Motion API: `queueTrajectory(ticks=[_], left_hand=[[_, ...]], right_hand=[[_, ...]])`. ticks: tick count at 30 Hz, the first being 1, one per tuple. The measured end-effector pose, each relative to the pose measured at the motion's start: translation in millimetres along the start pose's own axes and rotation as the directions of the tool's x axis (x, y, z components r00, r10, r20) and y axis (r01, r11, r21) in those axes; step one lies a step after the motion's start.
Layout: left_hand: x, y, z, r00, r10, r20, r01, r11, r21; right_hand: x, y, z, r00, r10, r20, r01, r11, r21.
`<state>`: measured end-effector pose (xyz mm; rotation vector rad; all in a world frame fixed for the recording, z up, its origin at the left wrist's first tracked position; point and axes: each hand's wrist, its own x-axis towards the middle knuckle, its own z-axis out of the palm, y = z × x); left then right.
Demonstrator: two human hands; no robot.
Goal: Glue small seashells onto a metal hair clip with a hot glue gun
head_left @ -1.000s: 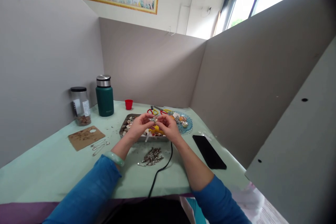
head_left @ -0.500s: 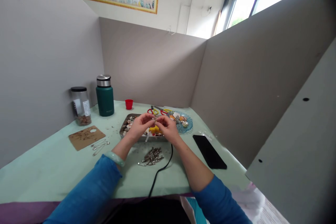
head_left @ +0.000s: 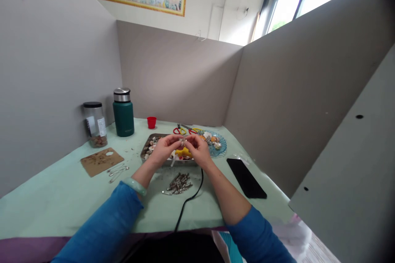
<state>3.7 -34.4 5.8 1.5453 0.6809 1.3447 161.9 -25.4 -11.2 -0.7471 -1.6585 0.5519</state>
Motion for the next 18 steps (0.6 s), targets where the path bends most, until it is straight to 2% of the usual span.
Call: queueTrajectory(ticks=[5,18], left_hand=[[0.0,-0.7,-1.4,0.999,-0.005,0.036,0.003,0.999,0.038],[0.0,-0.7,-1.1,1.0,-0.02,-0.009,0.021,0.998,0.054]], right_hand=[[1.1,1.1,-0.1,1.0,-0.012,0.011,0.013,1.0,-0.025],[1.3,2.7,0.1,0.999,-0.043,0.002,0.043,0.997,-0.058]])
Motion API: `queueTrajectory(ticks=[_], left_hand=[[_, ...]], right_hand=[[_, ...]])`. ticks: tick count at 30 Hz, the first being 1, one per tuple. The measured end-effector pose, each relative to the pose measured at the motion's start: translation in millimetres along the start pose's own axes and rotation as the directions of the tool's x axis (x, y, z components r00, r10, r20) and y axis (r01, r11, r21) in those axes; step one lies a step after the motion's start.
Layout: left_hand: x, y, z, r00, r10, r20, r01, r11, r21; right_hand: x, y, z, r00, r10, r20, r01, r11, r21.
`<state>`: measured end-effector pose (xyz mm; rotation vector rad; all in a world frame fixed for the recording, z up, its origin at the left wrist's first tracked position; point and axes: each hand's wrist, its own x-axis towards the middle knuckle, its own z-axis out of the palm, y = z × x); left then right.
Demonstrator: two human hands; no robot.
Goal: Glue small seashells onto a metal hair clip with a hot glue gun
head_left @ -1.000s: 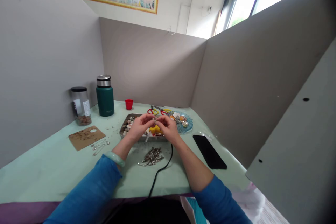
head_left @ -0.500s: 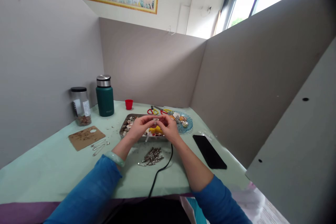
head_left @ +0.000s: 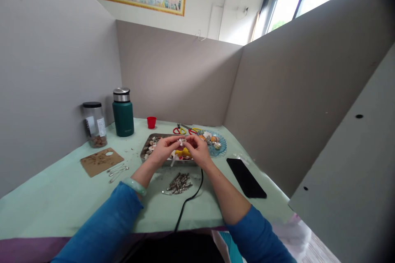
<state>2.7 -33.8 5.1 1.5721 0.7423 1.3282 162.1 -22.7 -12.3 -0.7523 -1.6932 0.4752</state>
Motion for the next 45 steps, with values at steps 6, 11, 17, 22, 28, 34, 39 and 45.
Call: queueTrajectory(ticks=[6,11,17,22,28,34,39,45], left_hand=[[0.0,2.3,1.6,0.999,0.008,-0.051,-0.005,0.998,0.064],[-0.5,3.8,2.4,0.997,0.007,-0.082,0.0,0.996,0.087],[-1.6,5.9,3.3,0.994,0.015,-0.104,-0.002,0.992,0.123],[-0.8,3.6,3.3,0.993,0.025,-0.111,-0.011,0.992,0.127],[1.2,-2.1,3.5,0.996,0.035,-0.085,-0.039,0.998,-0.056],[1.6,-3.0,2.7,0.994,0.006,-0.107,-0.007,1.0,-0.012],[2.1,-3.4,3.0,0.996,0.036,-0.079,-0.041,0.997,-0.062],[2.6,-4.9,0.8,0.999,0.018,-0.037,-0.02,0.998,-0.055]], right_hand=[[-1.5,-3.1,-0.2,1.0,-0.017,0.008,0.017,0.999,-0.049],[-2.3,-3.2,0.3,0.999,-0.043,0.015,0.044,0.997,-0.07],[-2.6,-0.6,0.9,0.998,-0.061,0.018,0.062,0.995,-0.076],[-2.5,-0.6,0.4,0.997,-0.067,0.026,0.069,0.994,-0.087],[-1.8,-1.1,0.8,0.997,-0.075,0.021,0.076,0.994,-0.081],[-2.7,-2.0,1.0,0.997,-0.074,0.022,0.075,0.994,-0.075],[-3.2,-0.6,1.8,0.998,-0.051,0.038,0.053,0.997,-0.061],[-2.9,0.2,1.5,0.999,-0.042,0.029,0.044,0.997,-0.066]])
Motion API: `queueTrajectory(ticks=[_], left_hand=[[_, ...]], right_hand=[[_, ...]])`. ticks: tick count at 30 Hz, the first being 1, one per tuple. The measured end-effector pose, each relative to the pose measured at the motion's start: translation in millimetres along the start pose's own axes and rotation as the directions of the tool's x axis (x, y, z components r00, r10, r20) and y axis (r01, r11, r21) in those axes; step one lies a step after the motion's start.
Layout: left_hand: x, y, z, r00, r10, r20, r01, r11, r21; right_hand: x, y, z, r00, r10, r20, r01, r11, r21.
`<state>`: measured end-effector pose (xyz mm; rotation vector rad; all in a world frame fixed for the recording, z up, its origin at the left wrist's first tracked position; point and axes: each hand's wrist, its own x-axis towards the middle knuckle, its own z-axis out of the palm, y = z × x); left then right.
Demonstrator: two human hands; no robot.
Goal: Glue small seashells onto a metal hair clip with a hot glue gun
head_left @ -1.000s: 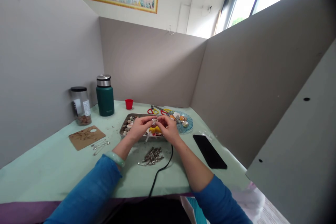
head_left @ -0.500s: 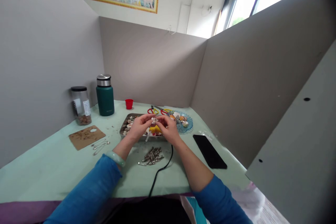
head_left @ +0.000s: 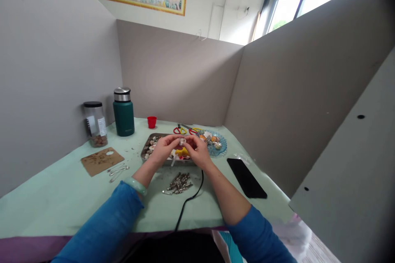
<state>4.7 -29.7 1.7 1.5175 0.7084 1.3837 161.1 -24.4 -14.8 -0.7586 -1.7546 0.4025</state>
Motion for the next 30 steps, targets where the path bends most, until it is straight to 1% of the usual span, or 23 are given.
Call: queueTrajectory(ticks=[7,15,21,30], left_hand=[[-1.2,3.2,0.4,1.0,-0.028,-0.005,0.028,0.999,-0.019],[-1.0,2.9,-0.6,0.999,-0.032,-0.02,0.032,0.999,0.01],[-1.1,1.8,-0.9,1.0,-0.022,-0.011,0.022,1.0,0.016],[-1.9,5.3,1.1,0.998,-0.004,-0.055,0.009,0.996,0.088]], right_hand=[[-0.2,-0.8,-0.2,1.0,-0.004,-0.001,0.004,1.0,0.003],[0.5,-1.7,-0.7,1.0,-0.002,0.001,0.002,1.0,0.001],[0.5,-2.0,-0.6,1.0,0.0,-0.004,0.0,1.0,0.002],[-0.5,-4.0,-0.5,1.0,0.007,0.009,-0.006,1.0,-0.026]])
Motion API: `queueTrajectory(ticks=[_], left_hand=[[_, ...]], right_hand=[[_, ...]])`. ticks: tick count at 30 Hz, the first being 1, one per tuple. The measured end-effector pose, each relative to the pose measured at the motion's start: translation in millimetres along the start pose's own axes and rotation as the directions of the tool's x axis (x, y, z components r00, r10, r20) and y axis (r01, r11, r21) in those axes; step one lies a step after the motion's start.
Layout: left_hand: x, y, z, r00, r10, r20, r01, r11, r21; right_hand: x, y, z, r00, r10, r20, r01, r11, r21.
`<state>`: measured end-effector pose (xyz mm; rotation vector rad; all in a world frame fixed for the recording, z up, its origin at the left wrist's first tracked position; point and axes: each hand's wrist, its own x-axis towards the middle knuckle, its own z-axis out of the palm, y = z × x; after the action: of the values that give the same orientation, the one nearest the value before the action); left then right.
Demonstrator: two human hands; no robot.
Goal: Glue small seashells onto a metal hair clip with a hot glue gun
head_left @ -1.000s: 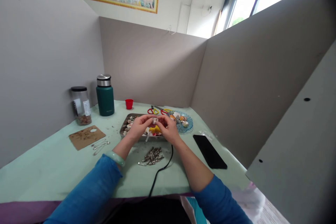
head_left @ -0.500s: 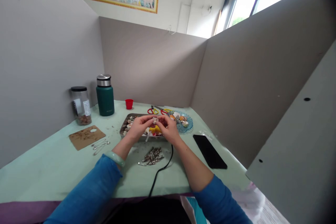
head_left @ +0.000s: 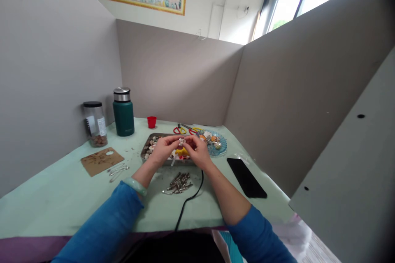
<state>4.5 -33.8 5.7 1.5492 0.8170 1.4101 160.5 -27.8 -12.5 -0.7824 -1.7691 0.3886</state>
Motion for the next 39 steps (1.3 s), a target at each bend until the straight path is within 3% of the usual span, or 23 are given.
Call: queueTrajectory(ticks=[4,8,10,14,18,21,29,39], left_hand=[[0.8,-2.0,0.0,1.0,-0.004,-0.025,0.004,1.0,-0.007],[2.2,-5.3,0.2,1.0,0.006,0.022,-0.004,0.994,-0.107],[2.7,-7.4,-0.3,0.999,0.023,0.036,-0.02,0.997,-0.079],[1.9,-12.2,-2.1,0.99,0.138,0.034,-0.142,0.969,0.203],[-1.4,-13.9,-3.0,0.948,0.305,0.096,-0.309,0.796,0.521],[-3.5,-14.2,-2.7,0.923,0.36,0.137,-0.363,0.693,0.622],[-3.7,-18.0,-0.4,0.884,0.417,0.211,-0.448,0.626,0.639],[-6.0,-13.3,-0.3,0.891,0.4,0.216,-0.451,0.721,0.527]], right_hand=[[0.1,1.1,0.8,1.0,-0.014,0.013,0.014,1.0,0.002],[0.1,1.7,1.2,1.0,-0.021,0.008,0.021,1.0,-0.003],[0.2,1.1,0.9,1.0,-0.018,0.013,0.018,1.0,-0.003],[0.8,-1.9,-0.5,1.0,-0.025,-0.01,0.025,1.0,0.005],[1.6,-5.5,-2.0,0.997,-0.071,-0.008,0.071,0.997,-0.022],[1.6,-6.4,-2.6,0.996,-0.088,0.019,0.089,0.995,-0.054],[0.9,-1.8,-2.2,0.99,-0.138,0.012,0.138,0.982,-0.131],[2.4,-2.7,-2.0,0.995,-0.076,-0.06,0.072,0.995,-0.074]])
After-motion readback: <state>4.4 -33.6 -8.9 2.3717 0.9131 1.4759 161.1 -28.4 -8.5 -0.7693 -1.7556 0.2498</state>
